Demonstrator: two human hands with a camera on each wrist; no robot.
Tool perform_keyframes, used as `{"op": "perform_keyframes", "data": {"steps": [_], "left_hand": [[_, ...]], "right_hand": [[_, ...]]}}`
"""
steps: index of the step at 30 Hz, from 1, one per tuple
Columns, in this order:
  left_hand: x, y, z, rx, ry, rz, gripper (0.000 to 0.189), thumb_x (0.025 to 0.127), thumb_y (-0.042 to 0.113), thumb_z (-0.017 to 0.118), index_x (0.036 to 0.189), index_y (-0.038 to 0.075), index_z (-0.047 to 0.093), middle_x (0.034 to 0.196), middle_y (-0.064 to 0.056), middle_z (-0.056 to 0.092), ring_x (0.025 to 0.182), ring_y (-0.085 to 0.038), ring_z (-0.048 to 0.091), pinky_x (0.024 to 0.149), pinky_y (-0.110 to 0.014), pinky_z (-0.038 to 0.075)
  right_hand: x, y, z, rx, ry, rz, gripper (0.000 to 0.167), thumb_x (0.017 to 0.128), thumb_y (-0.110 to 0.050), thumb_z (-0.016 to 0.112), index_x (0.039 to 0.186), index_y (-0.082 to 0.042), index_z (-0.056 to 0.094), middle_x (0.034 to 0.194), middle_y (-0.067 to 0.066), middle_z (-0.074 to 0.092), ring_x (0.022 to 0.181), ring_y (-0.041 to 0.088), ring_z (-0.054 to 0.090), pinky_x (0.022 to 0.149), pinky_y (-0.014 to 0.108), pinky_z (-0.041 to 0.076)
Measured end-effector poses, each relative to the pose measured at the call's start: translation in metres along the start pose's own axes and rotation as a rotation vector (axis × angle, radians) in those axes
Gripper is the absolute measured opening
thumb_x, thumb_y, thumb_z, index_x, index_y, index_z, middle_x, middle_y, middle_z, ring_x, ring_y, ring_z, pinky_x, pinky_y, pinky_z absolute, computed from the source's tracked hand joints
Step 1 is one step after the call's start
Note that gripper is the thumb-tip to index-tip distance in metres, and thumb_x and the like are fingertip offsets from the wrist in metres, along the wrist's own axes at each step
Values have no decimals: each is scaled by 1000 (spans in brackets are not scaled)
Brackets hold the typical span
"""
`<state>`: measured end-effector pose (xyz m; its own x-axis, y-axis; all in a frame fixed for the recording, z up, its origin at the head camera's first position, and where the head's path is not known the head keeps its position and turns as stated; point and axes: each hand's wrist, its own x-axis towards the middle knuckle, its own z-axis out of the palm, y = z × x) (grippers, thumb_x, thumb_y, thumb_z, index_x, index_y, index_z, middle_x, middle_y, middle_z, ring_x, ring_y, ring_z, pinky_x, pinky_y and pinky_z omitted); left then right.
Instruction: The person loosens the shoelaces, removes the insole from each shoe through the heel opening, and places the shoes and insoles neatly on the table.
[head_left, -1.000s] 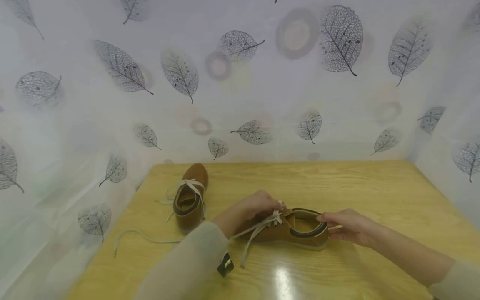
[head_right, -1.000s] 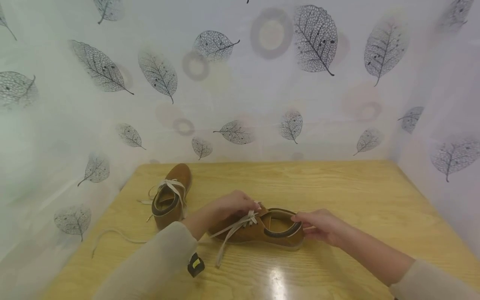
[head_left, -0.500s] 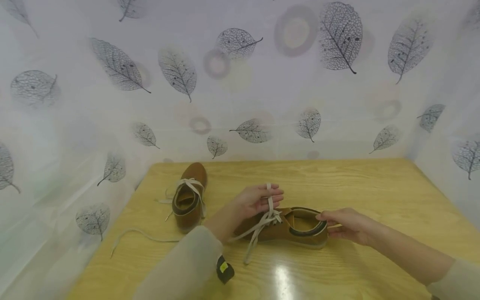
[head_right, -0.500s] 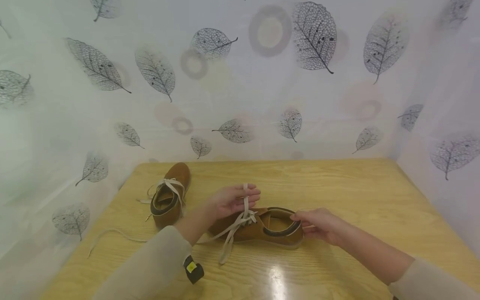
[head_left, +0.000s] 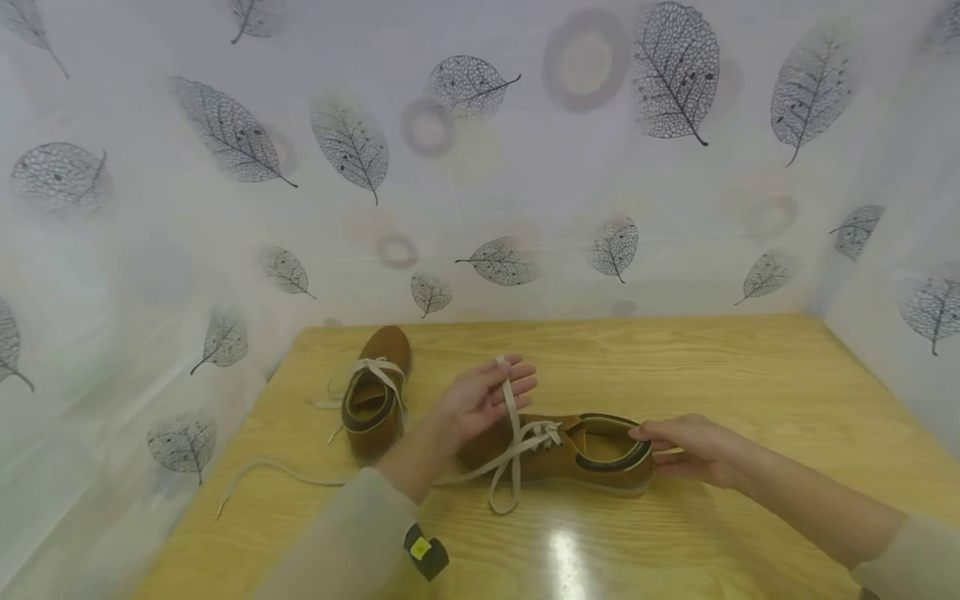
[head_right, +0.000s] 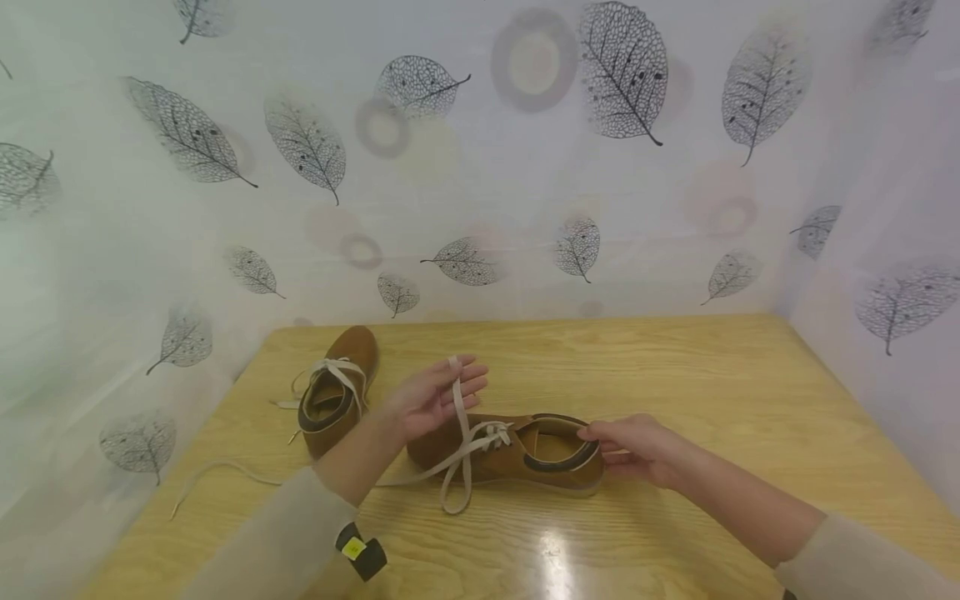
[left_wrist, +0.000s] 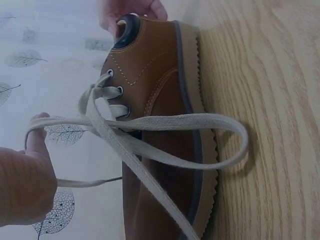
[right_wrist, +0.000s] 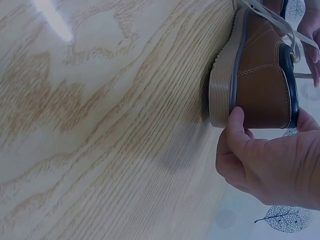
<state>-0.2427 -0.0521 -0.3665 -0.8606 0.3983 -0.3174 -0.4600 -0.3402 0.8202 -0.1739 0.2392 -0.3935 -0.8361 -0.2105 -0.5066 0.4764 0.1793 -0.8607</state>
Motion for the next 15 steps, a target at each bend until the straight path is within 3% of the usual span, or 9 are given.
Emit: {"op": "perform_keyframes", "data": {"steps": [5,12,15], "left_hand": [[-10,7,-6,-47,46,22,41,101,9,41,140,-2,37,139,-22,46,120,-28,54,99,-40,45],[-19,17,-15,-90,77,60,41,101,7,40,141,2,37,139,-21,46,100,-17,67,94,-36,49],[-25,22,-21,-86,73,75,42,102,7,39,143,3,34,132,-18,55,94,-14,68,92,-34,50]], "right_hand": [[0,0,0,32,-12,-4,34,91,-16,58,113,9,61,110,14,49,97,26,58,89,37,53],[-1,0,-1,39,-20,-6,35,92,-17,58,114,9,61,112,15,48,98,26,59,89,38,53],[-1,0,-1,48,-21,-2,35,92,-17,58,115,9,60,112,15,47,98,26,59,89,38,53]]}}
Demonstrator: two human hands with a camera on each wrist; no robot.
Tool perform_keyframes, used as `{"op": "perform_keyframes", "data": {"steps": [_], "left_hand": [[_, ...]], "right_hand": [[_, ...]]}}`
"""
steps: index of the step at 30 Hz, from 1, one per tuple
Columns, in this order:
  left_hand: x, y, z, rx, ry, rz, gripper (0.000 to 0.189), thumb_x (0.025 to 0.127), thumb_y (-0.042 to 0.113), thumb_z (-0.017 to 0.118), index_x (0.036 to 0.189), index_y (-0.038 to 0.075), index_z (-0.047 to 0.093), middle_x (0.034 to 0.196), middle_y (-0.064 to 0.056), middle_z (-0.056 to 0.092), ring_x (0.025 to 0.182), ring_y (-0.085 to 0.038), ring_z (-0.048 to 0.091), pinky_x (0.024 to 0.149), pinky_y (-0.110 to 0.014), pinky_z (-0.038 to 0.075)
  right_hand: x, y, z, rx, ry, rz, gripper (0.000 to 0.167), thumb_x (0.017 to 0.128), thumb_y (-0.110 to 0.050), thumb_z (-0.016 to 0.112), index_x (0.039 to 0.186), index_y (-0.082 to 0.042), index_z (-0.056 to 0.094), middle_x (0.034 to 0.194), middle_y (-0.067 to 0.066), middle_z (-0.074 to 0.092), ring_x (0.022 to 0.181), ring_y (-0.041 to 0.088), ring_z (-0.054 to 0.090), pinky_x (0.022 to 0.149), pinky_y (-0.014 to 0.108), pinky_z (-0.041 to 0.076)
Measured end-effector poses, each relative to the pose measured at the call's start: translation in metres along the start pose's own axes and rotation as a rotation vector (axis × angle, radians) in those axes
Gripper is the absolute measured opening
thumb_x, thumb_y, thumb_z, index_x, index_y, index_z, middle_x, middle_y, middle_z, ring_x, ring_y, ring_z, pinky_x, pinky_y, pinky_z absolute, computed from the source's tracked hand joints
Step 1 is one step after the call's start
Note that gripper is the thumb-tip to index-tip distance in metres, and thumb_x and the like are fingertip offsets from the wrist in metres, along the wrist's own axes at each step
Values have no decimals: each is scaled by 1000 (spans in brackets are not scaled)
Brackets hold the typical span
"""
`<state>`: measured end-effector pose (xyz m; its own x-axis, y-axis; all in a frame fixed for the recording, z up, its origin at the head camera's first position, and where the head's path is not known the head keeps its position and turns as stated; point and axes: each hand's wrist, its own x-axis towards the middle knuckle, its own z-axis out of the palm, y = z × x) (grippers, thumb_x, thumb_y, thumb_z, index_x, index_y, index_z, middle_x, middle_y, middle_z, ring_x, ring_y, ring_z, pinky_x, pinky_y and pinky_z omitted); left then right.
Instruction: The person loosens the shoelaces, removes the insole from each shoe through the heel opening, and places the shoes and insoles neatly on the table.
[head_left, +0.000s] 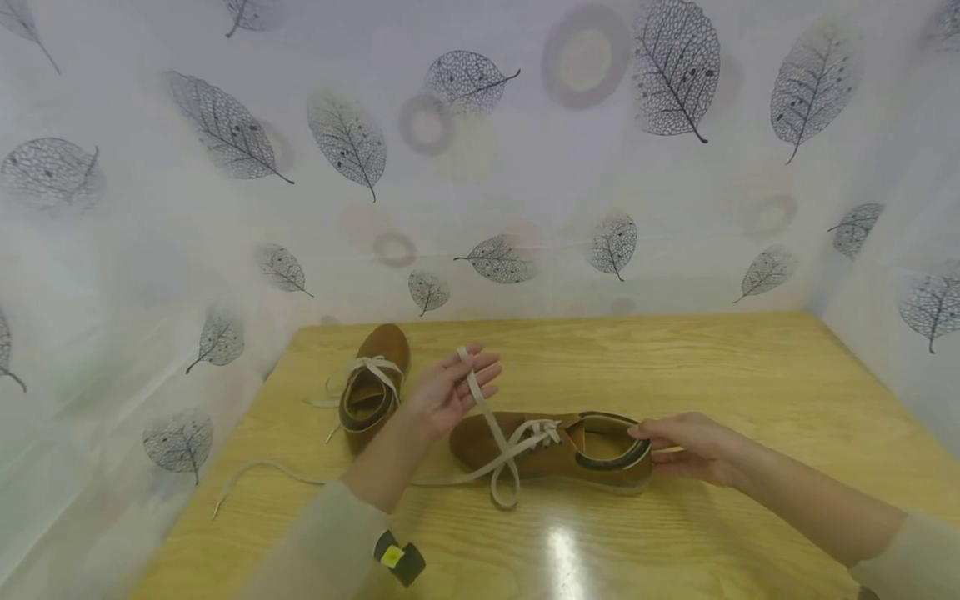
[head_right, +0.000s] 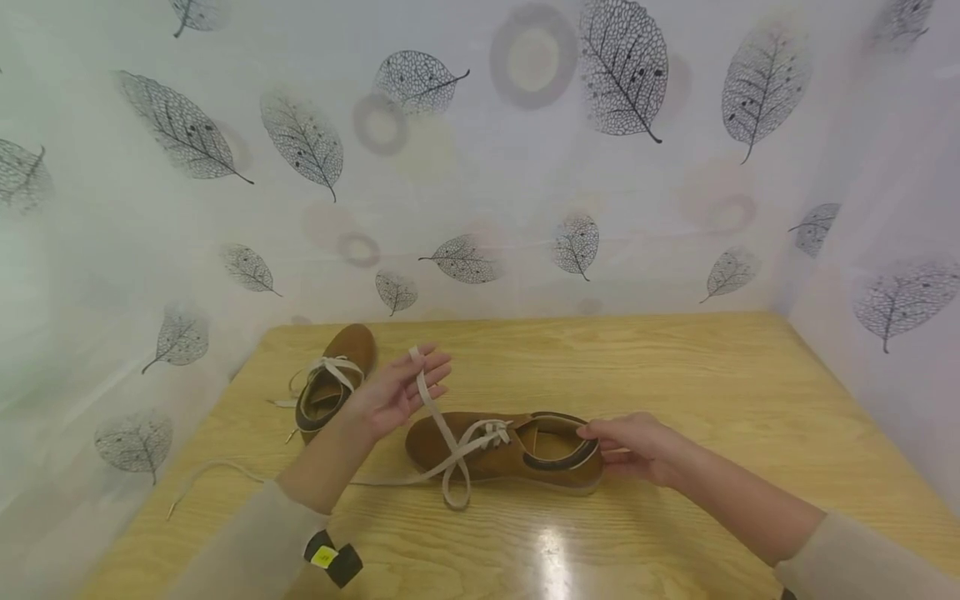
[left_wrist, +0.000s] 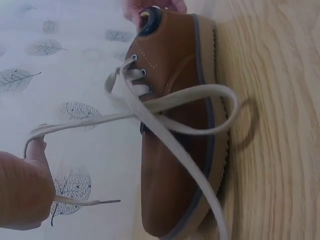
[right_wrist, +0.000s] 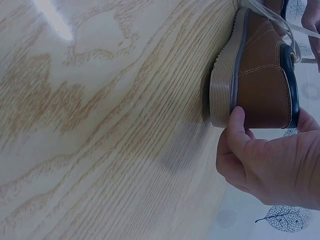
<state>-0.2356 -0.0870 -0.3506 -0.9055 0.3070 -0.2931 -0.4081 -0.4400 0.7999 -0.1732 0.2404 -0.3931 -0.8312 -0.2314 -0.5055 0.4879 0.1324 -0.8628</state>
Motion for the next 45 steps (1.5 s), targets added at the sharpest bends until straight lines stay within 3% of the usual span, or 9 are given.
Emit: {"op": "perform_keyframes", "data": {"steps": [7,14,19,24,27,34,37,40,45], "left_hand": [[-13,16,-20,-51,23,60,45,102,6,38,146,4,28,98,0,71,93,-12,69,88,-31,53],[-29,36,-43,-149,113,62,32,102,9,38,134,12,40,117,-5,65,110,-15,62,100,-32,45],[-42,45,-67,-247,152,39,32,101,9,40,132,16,39,100,-2,69,100,-12,66,101,-29,43],[-57,49,-97,-359,135,13,56,98,8,46,147,24,24,100,-5,70,94,-13,68,98,-25,45],[-66,50,-116,-399,111,17,57,98,7,45,148,25,22,102,-7,69,95,-16,68,98,-25,45],[-83,51,-159,-643,78,53,23,98,1,43,117,12,53,100,-17,68,97,-24,68,101,-26,42],[-91,53,-171,-695,76,97,22,98,0,42,108,8,59,100,-19,67,98,-25,67,101,-26,42],[-97,56,-181,-705,88,136,23,98,-1,42,109,9,60,102,-19,67,100,-24,67,102,-26,42],[-103,59,-197,-761,148,137,28,98,0,43,114,18,57,101,-19,67,102,-23,66,106,-22,36]], "right_hand": [[1,0,-1,1,6,4,34,93,-17,57,114,9,61,112,16,47,100,28,58,90,38,53],[1,0,-2,-4,19,8,36,91,-18,60,116,9,60,112,16,48,101,28,58,89,37,53],[1,-1,1,2,3,8,37,92,-20,61,117,7,60,117,18,47,105,30,57,90,36,53],[2,-1,3,9,10,3,32,91,-19,61,113,5,64,108,14,52,99,28,57,87,34,54],[3,0,5,7,23,3,30,90,-19,62,110,4,65,106,13,53,97,27,58,85,33,54],[4,2,5,-6,35,7,30,89,-18,62,108,4,65,104,13,52,95,26,58,84,32,55],[5,2,5,1,30,2,32,88,-18,64,109,5,64,101,11,52,93,25,59,83,32,55],[5,2,3,7,19,-7,34,88,-18,63,111,7,62,98,9,53,91,23,60,83,32,55],[4,2,2,25,12,-10,35,89,-18,63,112,8,61,97,9,53,90,23,59,84,32,55]]}}
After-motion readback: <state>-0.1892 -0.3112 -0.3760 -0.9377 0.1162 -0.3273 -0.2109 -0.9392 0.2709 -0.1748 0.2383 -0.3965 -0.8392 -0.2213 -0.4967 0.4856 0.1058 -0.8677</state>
